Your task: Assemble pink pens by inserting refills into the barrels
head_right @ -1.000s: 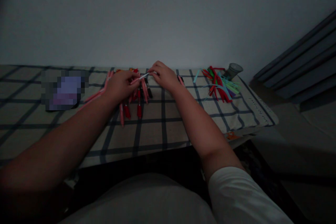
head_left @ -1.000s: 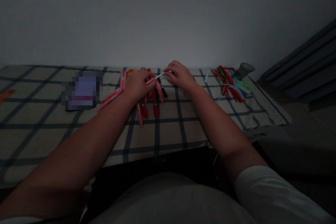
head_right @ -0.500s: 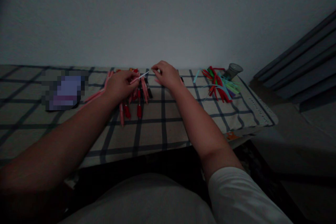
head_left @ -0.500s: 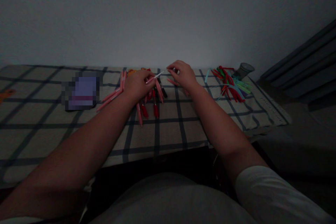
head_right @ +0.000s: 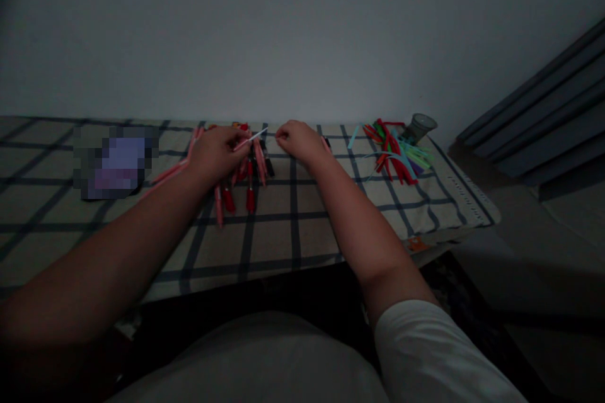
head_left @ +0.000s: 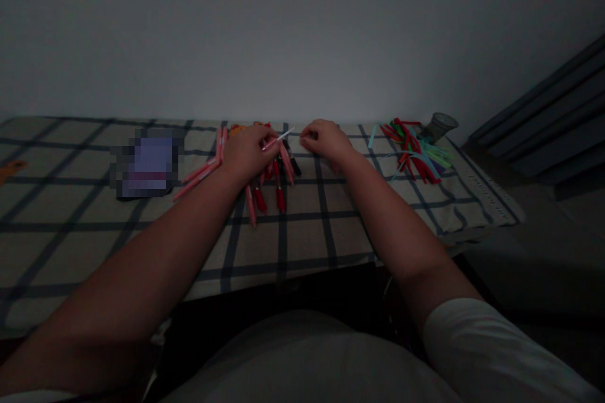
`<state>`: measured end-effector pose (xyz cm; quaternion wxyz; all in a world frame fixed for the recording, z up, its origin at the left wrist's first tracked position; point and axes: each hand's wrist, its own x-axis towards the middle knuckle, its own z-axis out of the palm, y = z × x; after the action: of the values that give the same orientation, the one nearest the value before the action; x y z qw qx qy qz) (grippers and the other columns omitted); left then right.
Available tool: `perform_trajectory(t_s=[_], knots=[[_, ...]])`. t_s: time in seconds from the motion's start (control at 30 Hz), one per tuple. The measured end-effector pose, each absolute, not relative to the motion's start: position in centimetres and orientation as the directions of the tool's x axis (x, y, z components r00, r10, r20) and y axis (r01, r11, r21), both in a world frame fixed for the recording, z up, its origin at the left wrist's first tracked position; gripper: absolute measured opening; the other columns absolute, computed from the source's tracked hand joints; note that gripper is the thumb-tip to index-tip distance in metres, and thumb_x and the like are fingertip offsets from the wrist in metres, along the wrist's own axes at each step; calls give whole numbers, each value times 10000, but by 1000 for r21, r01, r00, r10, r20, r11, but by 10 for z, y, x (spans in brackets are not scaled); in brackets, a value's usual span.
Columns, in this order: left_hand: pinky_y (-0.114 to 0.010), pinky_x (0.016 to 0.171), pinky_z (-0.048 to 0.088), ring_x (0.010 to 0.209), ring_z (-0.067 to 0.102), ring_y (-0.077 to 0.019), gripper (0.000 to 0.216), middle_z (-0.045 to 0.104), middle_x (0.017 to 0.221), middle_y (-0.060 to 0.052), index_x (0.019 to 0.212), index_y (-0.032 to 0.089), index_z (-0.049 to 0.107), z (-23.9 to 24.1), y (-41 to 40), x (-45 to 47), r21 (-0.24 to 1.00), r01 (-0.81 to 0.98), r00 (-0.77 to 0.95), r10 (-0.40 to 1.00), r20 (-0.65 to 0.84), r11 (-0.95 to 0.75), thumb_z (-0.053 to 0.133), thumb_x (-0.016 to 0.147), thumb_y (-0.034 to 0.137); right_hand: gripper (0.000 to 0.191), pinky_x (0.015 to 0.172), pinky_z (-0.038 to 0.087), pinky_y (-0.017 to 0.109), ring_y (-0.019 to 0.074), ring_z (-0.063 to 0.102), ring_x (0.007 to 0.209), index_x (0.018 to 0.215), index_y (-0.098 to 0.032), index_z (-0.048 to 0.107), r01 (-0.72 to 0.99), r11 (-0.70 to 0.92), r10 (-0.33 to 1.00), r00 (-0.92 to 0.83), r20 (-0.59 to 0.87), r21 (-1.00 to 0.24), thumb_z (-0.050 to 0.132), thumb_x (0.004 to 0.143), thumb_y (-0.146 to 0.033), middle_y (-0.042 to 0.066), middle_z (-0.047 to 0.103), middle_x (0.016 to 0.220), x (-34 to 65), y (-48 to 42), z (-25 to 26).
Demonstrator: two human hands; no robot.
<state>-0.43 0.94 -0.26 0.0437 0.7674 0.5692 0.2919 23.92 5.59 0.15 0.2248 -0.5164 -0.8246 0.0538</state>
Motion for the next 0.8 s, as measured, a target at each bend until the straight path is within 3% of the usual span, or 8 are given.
perform_trajectory(t_s=[0.23,0.8], knots=[[-398,904,543,1095,765,-318,361,879,1188,-102,1237,256,886,-3,10,-5,392,849,185,894,407,-354,661,1039,457,247,896,535,342,276,796,1083,1094,-159,904,863,409,912,-371,177,-297,677,996,-152,135,884,1194,233,47,7],[-405,916,532,1122,766,-326,379,877,1210,-113,1273,241,879,-2,9,-4,396,847,190,898,398,-354,658,1042,444,230,895,570,400,329,805,1111,1098,-155,904,902,383,918,-348,191,-199,697,1054,-244,176,868,1239,236,51,-2]])
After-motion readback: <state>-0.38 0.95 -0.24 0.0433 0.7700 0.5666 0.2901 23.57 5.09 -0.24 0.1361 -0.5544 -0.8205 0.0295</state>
